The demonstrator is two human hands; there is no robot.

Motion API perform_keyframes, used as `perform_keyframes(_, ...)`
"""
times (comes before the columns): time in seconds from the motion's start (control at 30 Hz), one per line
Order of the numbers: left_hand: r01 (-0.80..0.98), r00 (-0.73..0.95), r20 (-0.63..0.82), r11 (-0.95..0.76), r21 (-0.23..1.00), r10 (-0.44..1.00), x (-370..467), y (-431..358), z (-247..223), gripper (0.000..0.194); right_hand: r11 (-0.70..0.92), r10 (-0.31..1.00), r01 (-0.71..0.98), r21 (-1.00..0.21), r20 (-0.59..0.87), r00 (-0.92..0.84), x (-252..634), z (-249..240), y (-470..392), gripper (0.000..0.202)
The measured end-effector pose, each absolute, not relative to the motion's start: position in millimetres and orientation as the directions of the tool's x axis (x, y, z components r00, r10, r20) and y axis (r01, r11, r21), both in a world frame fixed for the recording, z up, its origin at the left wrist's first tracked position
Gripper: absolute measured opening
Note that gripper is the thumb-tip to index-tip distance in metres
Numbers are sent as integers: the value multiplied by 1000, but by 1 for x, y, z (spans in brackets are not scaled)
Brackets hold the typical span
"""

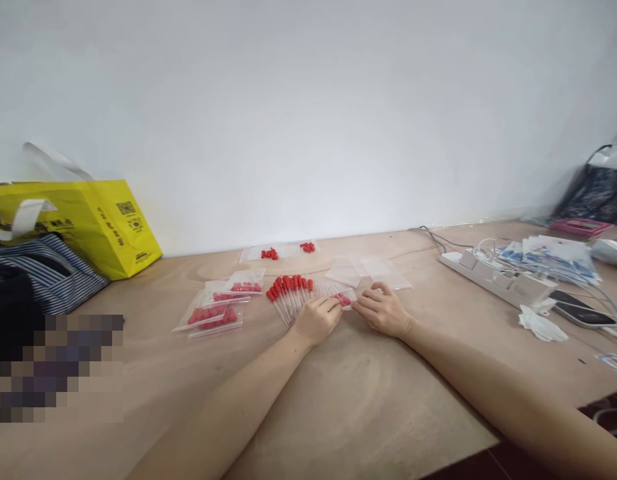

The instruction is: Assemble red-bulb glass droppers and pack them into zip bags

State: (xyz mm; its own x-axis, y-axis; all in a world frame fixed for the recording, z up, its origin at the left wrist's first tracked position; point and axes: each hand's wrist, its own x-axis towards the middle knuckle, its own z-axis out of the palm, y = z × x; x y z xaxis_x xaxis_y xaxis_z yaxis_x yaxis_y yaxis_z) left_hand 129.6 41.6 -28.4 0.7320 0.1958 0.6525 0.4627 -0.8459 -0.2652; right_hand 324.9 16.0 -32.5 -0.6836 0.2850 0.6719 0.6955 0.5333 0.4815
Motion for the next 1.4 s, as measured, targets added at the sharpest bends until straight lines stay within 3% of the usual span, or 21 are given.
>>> perform_keyframes(0.27,466,745,639,-835,-293,191,116,42,-29,28,550,337,732,403,694,-636,329,-34,16,21)
perform_keyframes(0.53,448,745,649,-838,-311,158,109,42,-26,25,557,285,704,441,694,-661,323,-31,15,23)
perform_keyframes(0.8,447,741,654,-837,-316,149,95,44,-25,27,585,336,721,371,698,-632,320,-34,18,19)
perform_keyframes(1.17,411,753,648,-852,-324,117,101,45,-22,29,589,192,626,512,663,-723,282,-30,27,23)
perform_keyframes(1.4,397,750,651,-866,-304,115,99,46,-23,26,514,265,653,556,621,-737,293,-29,25,26)
